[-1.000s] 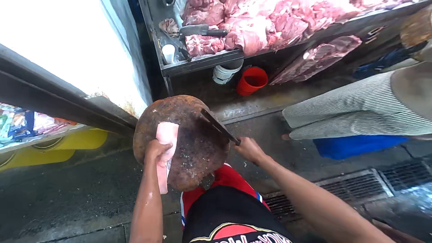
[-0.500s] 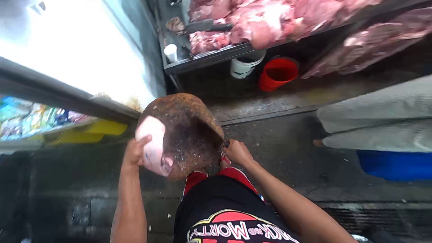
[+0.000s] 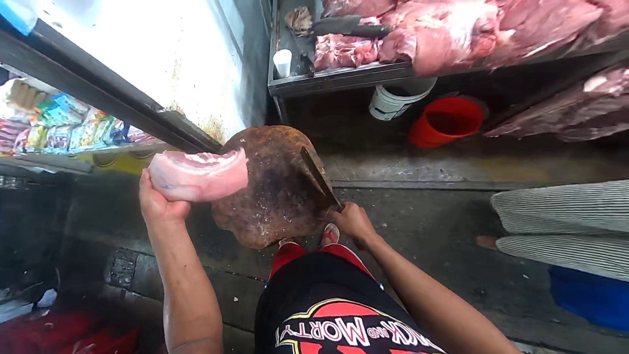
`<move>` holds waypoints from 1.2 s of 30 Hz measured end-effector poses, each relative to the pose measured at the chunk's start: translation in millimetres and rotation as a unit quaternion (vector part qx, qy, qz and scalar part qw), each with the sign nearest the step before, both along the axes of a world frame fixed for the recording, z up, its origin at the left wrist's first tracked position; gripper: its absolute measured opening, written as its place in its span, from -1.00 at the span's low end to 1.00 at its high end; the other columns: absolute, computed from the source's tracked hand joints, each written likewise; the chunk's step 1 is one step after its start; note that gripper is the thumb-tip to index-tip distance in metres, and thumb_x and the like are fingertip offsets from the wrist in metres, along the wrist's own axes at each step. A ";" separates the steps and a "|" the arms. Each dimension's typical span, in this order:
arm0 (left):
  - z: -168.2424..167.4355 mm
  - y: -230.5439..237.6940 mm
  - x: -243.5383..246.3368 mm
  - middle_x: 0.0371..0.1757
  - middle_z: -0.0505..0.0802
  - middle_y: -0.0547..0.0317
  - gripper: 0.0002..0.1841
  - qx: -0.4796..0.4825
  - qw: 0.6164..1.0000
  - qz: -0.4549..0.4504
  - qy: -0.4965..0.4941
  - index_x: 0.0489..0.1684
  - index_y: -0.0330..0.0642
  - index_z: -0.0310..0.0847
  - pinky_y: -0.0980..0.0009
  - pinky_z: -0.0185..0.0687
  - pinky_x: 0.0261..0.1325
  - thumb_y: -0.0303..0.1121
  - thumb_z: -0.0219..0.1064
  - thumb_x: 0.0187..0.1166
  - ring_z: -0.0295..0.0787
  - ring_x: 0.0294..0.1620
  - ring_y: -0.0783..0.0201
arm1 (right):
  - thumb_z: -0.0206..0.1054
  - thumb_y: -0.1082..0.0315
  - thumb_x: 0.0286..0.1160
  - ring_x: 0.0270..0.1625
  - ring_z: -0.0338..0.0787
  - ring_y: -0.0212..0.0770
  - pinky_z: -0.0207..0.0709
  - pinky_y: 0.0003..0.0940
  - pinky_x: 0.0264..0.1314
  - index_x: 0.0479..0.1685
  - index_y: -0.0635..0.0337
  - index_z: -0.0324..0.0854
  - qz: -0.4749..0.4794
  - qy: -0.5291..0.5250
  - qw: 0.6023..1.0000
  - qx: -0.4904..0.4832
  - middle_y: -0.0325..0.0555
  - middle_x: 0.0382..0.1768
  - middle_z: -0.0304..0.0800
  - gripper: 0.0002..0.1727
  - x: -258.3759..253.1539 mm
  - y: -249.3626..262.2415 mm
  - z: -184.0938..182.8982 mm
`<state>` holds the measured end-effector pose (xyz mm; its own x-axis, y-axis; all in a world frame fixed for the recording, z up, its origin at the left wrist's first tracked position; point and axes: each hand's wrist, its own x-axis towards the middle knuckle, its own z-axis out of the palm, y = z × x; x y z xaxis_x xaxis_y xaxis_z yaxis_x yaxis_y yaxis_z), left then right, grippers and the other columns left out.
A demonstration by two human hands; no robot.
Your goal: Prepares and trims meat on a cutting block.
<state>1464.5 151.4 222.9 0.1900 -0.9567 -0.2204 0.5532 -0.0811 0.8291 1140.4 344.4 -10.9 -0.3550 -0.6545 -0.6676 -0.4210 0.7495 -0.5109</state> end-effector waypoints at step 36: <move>-312.6 138.9 260.6 0.24 0.79 -0.26 -0.50 0.380 0.925 0.003 0.035 0.73 -0.22 0.20 0.05 0.81 0.13 -0.34 0.01 0.82 0.87 0.09 -0.07 | 0.29 -0.02 0.72 -0.68 0.62 -0.24 0.67 -0.29 -0.56 -0.02 0.23 0.56 0.286 -0.190 0.934 0.104 -0.13 -0.58 0.62 -0.58 303.3 -285.3 62.4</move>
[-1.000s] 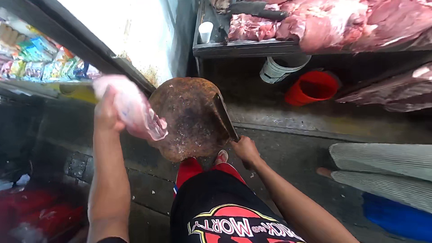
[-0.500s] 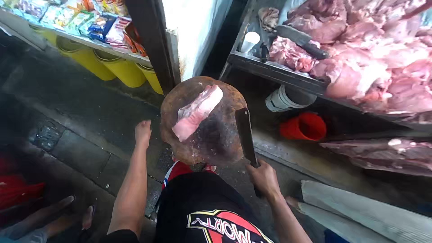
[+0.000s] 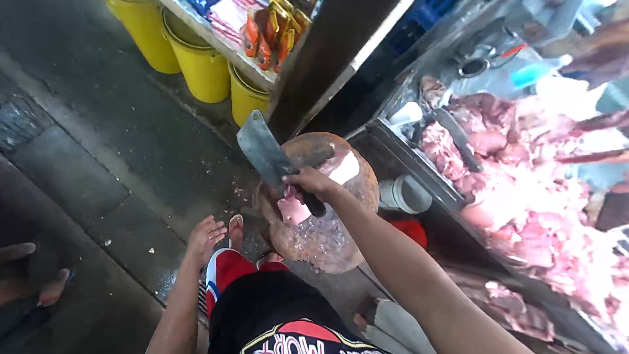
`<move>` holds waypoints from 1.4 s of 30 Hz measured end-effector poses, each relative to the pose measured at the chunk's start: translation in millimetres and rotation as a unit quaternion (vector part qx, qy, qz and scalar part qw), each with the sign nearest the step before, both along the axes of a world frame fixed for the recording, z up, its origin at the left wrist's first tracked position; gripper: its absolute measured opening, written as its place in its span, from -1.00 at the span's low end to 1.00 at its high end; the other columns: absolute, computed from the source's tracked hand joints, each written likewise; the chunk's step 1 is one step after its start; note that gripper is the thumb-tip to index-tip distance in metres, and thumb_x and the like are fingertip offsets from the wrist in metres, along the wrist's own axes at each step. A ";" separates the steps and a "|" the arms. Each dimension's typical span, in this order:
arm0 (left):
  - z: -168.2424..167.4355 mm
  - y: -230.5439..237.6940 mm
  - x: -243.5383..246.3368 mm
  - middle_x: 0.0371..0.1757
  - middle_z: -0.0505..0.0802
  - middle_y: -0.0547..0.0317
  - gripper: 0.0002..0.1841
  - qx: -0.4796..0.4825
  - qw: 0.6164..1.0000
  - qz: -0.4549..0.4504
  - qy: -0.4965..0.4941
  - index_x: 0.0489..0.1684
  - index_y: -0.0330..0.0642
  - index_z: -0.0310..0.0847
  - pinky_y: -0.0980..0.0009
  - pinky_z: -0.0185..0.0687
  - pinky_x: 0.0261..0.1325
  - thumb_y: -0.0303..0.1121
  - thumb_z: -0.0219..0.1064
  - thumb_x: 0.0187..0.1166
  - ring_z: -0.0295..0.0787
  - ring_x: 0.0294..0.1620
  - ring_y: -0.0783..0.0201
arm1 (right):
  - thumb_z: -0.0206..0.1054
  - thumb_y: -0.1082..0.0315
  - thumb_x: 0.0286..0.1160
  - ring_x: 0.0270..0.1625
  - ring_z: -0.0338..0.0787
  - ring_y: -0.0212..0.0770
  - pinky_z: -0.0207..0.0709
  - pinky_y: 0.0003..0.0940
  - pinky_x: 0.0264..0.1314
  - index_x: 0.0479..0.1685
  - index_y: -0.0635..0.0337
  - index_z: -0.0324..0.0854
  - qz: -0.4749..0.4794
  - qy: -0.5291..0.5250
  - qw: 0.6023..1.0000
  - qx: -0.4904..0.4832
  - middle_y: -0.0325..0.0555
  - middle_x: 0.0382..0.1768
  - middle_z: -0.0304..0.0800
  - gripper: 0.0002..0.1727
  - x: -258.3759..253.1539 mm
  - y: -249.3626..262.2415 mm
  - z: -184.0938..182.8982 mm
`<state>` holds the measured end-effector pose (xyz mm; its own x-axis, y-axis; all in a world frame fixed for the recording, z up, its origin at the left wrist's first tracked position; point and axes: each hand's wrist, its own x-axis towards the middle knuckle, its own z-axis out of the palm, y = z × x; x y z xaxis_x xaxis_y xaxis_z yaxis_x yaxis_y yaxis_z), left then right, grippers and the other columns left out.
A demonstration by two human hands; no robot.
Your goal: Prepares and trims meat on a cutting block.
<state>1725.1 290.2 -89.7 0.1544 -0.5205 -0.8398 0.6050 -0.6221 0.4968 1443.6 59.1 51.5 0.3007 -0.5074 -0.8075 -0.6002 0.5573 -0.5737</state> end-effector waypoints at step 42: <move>67.5 -56.2 -223.7 -0.12 0.89 -0.11 -0.61 -0.016 0.806 -0.373 -0.459 -0.02 -0.23 0.83 -0.24 0.68 0.14 -0.08 0.21 0.71 0.85 0.01 -0.10 | 0.38 0.02 0.48 -0.55 0.77 -0.09 0.71 0.08 -0.39 -0.08 0.09 0.73 -0.111 0.226 0.954 -0.162 -0.10 -0.55 0.75 -0.67 -318.1 330.2 -64.3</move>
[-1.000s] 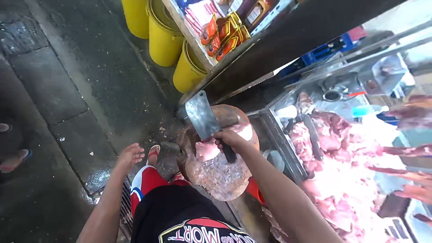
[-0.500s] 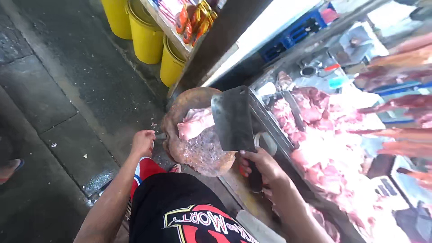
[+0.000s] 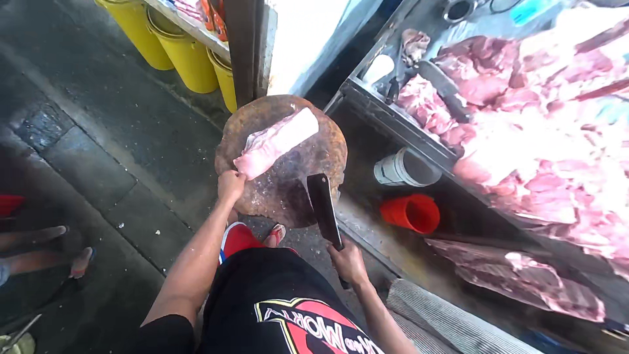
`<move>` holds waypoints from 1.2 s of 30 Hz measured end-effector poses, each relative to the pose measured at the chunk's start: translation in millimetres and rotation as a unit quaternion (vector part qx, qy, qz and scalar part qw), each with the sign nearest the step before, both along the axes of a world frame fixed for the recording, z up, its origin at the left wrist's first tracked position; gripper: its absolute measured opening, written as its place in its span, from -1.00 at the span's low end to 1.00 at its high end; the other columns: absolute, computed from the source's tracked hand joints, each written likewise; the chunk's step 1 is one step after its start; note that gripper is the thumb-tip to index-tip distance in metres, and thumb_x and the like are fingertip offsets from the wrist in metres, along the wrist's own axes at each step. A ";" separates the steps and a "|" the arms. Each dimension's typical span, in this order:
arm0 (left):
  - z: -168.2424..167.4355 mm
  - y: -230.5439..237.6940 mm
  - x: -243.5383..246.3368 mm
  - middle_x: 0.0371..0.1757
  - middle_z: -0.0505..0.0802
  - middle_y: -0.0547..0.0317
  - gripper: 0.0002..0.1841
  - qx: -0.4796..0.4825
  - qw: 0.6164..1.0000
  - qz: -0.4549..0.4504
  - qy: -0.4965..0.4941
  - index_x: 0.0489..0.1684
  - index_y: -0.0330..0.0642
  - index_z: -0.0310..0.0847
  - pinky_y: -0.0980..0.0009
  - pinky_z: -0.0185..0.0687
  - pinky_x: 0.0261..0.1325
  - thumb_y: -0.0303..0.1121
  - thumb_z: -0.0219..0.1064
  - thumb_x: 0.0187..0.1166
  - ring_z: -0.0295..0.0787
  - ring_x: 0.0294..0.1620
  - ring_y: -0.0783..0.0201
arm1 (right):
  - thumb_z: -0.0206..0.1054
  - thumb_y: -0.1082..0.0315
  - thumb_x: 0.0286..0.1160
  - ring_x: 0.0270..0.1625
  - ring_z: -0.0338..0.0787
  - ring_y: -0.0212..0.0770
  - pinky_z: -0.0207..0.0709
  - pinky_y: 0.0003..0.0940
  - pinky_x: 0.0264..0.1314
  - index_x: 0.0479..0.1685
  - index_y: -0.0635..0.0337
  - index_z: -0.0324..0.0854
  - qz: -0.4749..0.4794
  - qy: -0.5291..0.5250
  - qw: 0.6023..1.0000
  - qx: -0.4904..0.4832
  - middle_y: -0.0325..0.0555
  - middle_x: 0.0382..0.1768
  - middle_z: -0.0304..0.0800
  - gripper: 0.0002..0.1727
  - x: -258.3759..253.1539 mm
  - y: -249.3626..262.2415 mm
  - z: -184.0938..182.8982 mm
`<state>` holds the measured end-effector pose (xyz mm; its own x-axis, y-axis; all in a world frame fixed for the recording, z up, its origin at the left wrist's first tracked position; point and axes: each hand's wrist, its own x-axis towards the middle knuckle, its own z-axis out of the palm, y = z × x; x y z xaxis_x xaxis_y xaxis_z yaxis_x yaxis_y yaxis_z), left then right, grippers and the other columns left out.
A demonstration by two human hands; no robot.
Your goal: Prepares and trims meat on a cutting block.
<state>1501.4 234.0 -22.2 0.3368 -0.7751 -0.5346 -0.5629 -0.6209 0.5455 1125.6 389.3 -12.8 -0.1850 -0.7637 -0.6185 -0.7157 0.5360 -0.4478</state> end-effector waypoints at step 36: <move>1.4 16.9 36.3 -0.09 0.90 -0.06 -0.81 0.045 0.981 -0.166 -0.090 -0.15 -0.11 0.81 -0.20 0.75 0.00 -0.22 0.37 0.54 0.87 -0.02 -0.12 | 0.29 -0.10 0.48 -0.30 0.77 -0.16 0.66 0.00 -0.19 -0.08 -0.02 0.70 0.253 -0.045 0.965 0.057 -0.17 -0.39 0.74 -0.63 241.8 -147.9 48.4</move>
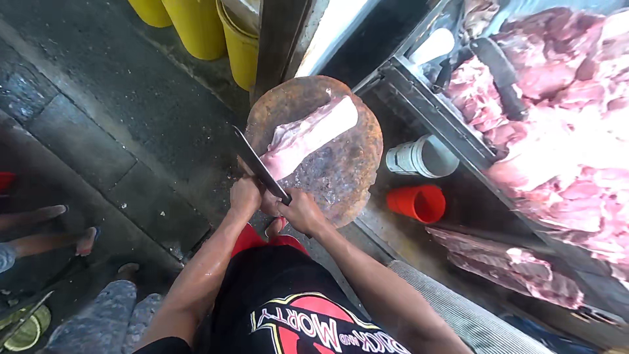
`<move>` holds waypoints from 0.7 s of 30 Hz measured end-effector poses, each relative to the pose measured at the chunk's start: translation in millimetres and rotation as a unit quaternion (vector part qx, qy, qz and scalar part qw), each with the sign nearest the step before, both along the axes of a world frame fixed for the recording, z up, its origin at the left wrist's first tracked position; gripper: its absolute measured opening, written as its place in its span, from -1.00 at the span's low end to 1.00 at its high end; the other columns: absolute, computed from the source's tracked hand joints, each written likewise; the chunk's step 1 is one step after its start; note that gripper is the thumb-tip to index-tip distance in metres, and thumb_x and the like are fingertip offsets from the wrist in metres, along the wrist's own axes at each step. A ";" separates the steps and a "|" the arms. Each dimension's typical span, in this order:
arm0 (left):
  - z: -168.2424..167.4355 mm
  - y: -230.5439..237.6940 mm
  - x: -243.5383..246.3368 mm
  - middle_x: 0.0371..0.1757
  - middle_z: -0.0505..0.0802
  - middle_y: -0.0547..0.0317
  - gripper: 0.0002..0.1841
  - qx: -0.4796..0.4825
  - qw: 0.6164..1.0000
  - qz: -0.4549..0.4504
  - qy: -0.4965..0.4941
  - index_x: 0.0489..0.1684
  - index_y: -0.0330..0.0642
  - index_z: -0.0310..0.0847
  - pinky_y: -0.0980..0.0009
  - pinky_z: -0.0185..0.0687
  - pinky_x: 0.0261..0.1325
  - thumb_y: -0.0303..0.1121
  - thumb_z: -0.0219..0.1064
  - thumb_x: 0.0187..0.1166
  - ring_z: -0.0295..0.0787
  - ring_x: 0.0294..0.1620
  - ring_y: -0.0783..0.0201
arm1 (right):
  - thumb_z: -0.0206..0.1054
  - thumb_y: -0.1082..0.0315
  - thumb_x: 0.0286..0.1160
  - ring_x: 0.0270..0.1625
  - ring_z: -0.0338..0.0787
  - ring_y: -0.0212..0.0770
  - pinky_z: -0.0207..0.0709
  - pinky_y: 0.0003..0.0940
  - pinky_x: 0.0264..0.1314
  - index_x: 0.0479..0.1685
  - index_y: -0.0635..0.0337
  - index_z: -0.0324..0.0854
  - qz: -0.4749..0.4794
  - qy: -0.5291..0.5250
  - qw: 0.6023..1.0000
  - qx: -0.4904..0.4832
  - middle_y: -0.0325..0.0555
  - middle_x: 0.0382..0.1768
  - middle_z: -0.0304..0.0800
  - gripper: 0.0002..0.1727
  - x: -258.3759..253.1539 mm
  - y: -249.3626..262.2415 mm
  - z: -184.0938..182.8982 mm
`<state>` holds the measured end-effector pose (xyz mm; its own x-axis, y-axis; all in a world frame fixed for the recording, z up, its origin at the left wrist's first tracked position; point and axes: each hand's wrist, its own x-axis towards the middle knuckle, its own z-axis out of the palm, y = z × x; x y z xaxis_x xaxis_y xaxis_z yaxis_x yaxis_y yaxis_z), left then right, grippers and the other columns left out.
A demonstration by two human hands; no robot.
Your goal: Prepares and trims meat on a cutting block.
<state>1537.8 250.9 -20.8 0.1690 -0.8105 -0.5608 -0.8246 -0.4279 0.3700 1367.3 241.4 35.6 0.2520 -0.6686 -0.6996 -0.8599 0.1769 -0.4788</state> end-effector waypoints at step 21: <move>-28.9 18.8 -23.8 0.18 0.81 -0.13 -0.76 -0.142 0.989 0.027 -0.039 0.07 -0.28 0.76 -0.11 0.82 -0.01 -0.40 0.37 0.53 0.87 -0.01 -0.11 | 0.34 0.01 0.48 -0.28 0.81 -0.10 0.69 0.05 -0.15 -0.06 0.05 0.74 -0.019 -0.017 0.999 0.046 -0.08 -0.36 0.78 -0.67 -22.9 -1.4 -28.0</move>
<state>1513.9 269.7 -49.7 0.2505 -0.9219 -0.2955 -0.8334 -0.3606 0.4187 1344.4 240.1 7.5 0.2533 -0.6109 -0.7500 -0.8352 0.2532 -0.4883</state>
